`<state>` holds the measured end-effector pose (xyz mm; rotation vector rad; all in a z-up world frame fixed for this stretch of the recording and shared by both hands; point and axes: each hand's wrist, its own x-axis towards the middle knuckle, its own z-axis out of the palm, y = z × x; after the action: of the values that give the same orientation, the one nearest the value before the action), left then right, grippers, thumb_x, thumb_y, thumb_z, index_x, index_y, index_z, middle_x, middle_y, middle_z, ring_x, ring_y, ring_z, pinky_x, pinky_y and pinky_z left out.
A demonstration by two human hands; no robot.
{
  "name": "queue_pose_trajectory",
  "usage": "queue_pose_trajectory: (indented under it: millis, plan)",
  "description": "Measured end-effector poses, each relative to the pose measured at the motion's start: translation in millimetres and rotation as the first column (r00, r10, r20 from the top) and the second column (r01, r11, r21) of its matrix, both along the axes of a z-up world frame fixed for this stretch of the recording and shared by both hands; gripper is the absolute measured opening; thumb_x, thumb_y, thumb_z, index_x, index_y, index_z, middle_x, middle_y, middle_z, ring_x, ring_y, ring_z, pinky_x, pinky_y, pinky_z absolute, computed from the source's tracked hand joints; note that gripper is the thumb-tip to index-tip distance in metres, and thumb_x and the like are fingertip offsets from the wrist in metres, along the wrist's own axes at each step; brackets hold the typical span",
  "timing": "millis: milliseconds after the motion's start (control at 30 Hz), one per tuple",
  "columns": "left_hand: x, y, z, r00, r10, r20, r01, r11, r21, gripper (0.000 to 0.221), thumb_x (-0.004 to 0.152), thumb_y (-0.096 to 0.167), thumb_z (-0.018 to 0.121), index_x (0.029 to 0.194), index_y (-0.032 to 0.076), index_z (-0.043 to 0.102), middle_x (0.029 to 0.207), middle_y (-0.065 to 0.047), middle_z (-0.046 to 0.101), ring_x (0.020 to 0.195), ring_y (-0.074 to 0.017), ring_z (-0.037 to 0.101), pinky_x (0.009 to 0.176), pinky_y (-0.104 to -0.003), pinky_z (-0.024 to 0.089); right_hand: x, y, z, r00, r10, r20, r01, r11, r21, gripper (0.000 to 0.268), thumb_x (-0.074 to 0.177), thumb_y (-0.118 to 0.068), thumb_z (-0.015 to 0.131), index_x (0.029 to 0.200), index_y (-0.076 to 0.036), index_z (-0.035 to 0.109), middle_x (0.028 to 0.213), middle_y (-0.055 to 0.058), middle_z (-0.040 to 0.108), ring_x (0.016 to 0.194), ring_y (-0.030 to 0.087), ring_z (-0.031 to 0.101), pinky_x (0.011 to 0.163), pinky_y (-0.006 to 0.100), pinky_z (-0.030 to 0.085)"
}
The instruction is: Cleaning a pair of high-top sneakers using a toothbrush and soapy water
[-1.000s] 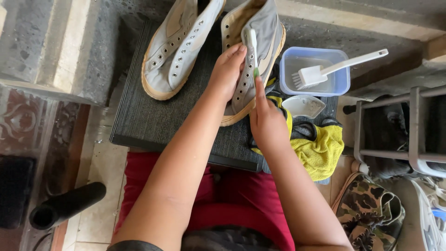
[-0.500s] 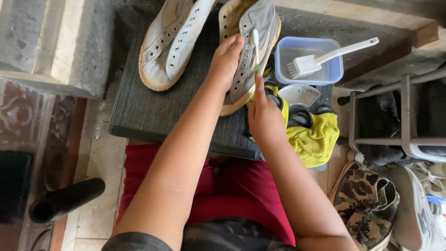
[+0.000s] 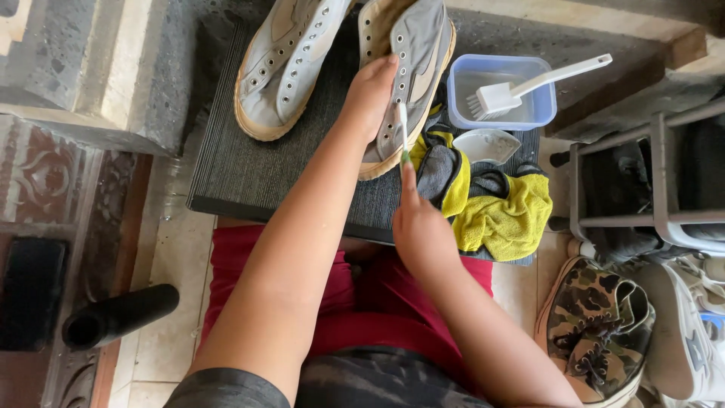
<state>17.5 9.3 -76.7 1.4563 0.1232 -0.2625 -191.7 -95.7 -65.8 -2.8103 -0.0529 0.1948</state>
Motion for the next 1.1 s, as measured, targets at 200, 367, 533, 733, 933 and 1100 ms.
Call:
queue_pose_trajectory:
  millis: [200,367,533,733,933,1100]
  plan:
    - [-14.3,2.4,-59.7,0.998,-0.026,-0.064,0.055,0.861,0.505,0.053,0.081,0.069,0.067,0.122,0.035,0.073,0.116,0.012,0.075,0.120,-0.0137,0.067,0.105,-0.035,0.052,39.1,-20.7,14.0,0.985,0.075,0.154,-0.077,0.997,0.002,0.065,0.104,-0.009,0.041,0.165,-0.002,0.020,0.085,0.027,0.070,0.067,0.040,0.072,0.048,0.047,0.057]
    - [-36.2,3.4,-32.3,0.996,0.091,-0.019,-0.077,0.920,0.385,0.044,0.087,0.054,0.066,0.116,0.022,0.077,0.112,0.001,0.078,0.117,-0.0232,0.069,0.101,-0.041,0.055,10.9,-5.8,0.8,0.985,0.072,0.157,-0.088,0.991,0.099,0.065,0.102,-0.010,0.044,0.163,-0.003,0.024,0.085,0.028,0.070,0.065,0.040,0.072,0.047,0.046,0.057]
    - [-15.4,6.0,-16.2,0.969,0.147,-0.197,-0.198,0.943,-0.269,0.050,0.093,0.019,0.060,0.136,-0.005,0.059,0.145,-0.022,0.062,0.138,-0.0315,0.057,0.120,-0.043,0.038,-35.1,3.0,-29.2,0.980,0.104,0.170,-0.117,0.990,0.072,0.071,0.096,-0.014,0.050,0.161,0.002,0.024,0.079,0.024,0.064,0.051,0.043,0.057,0.043,0.057,0.041]
    - [4.8,-10.8,-64.1,0.927,0.228,-0.299,-0.368,0.716,-0.593,0.034,0.089,0.017,0.068,0.117,-0.001,0.069,0.116,-0.021,0.074,0.110,-0.0294,0.069,0.101,-0.041,0.053,-3.0,-10.9,-24.3,0.984,0.094,0.153,-0.109,0.989,0.095,0.074,0.095,-0.013,0.050,0.163,-0.005,0.023,0.081,0.024,0.064,0.057,0.047,0.058,0.046,0.060,0.041]
    - [10.6,-8.8,-80.9,0.961,0.187,-0.202,-0.274,0.718,-0.639,0.027,0.096,0.013,0.062,0.118,-0.003,0.065,0.116,-0.019,0.071,0.110,-0.0263,0.067,0.102,-0.039,0.053,6.6,-8.2,7.4,0.998,0.057,0.012,-0.059,0.982,0.178,0.068,0.099,-0.016,0.045,0.164,-0.012,0.024,0.072,0.023,0.062,0.057,0.046,0.055,0.051,0.057,0.038]
    - [12.7,-11.4,-84.5,0.942,0.200,-0.271,-0.323,0.762,-0.562,0.035,0.093,0.020,0.064,0.123,0.002,0.064,0.124,-0.015,0.070,0.119,-0.0221,0.063,0.109,-0.034,0.046,-42.1,-8.3,5.4,0.991,0.128,0.049,-0.131,0.990,0.057,0.068,0.095,-0.015,0.049,0.160,-0.006,0.031,0.078,0.020,0.064,0.050,0.044,0.057,0.041,0.056,0.040]
